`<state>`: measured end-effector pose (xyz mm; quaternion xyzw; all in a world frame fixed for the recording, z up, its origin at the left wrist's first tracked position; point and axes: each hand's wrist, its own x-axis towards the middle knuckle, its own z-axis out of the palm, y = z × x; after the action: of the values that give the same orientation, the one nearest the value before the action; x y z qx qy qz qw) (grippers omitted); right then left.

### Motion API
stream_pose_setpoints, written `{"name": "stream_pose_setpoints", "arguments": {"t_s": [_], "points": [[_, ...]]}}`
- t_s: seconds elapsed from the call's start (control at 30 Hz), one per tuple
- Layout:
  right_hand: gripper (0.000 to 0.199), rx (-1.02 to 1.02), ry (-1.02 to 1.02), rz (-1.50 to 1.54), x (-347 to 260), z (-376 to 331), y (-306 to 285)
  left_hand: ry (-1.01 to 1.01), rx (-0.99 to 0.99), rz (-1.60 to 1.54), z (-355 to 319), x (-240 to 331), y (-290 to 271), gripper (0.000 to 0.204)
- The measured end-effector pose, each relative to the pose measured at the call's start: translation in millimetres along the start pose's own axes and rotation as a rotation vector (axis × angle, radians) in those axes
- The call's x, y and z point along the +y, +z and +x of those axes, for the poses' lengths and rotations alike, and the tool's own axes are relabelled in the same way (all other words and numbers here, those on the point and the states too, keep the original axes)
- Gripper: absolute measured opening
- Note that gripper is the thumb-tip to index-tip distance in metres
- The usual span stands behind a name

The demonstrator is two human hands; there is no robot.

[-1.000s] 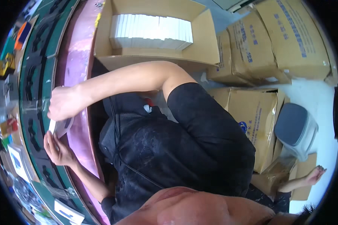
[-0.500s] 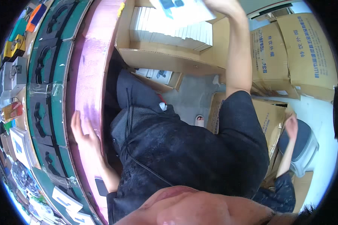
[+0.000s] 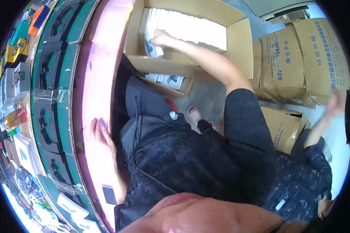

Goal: Picking small boxed electronics from an assembly line and packing them into a large shipping box.

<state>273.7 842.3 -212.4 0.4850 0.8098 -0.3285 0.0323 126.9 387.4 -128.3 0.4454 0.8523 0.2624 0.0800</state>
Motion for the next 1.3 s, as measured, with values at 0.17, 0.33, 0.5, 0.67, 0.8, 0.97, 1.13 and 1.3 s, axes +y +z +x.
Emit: {"name": "stream_pose_setpoints", "arguments": {"t_s": [0.17,0.33,0.5,0.67,0.8,0.97,1.13,1.3], "points": [[0.039,0.064,0.159,0.177,-25.8,8.1,70.5,-0.025,0.015,0.010,-2.5,-2.8,-1.7,0.034],[0.059,-0.199,0.066,0.298,34.9,63.3,121.4,-0.035,-0.022,-0.023,9.1,8.1,6.5,0.032],[0.062,-0.210,0.029,0.489,7.3,48.1,132.3,0.004,0.093,0.051,4.3,13.4,-5.1,0.026],[0.064,-0.080,-0.062,0.342,38.9,54.4,118.7,0.183,0.056,0.094,52.8,90.8,-24.4,0.026],[0.061,-0.209,0.048,0.307,21.5,36.1,89.2,0.249,0.007,0.075,68.7,106.8,-23.0,0.026],[0.045,0.093,-0.055,0.068,10.2,12.7,67.8,0.229,-0.005,0.107,58.0,88.5,-10.6,0.025],[0.046,0.590,-0.577,-0.305,7.0,15.4,56.5,0.100,-0.050,0.194,41.4,77.0,-8.1,0.027],[0.058,0.466,-0.566,-0.340,29.6,35.4,78.0,0.127,0.005,0.042,34.0,51.1,17.5,0.031]]}}
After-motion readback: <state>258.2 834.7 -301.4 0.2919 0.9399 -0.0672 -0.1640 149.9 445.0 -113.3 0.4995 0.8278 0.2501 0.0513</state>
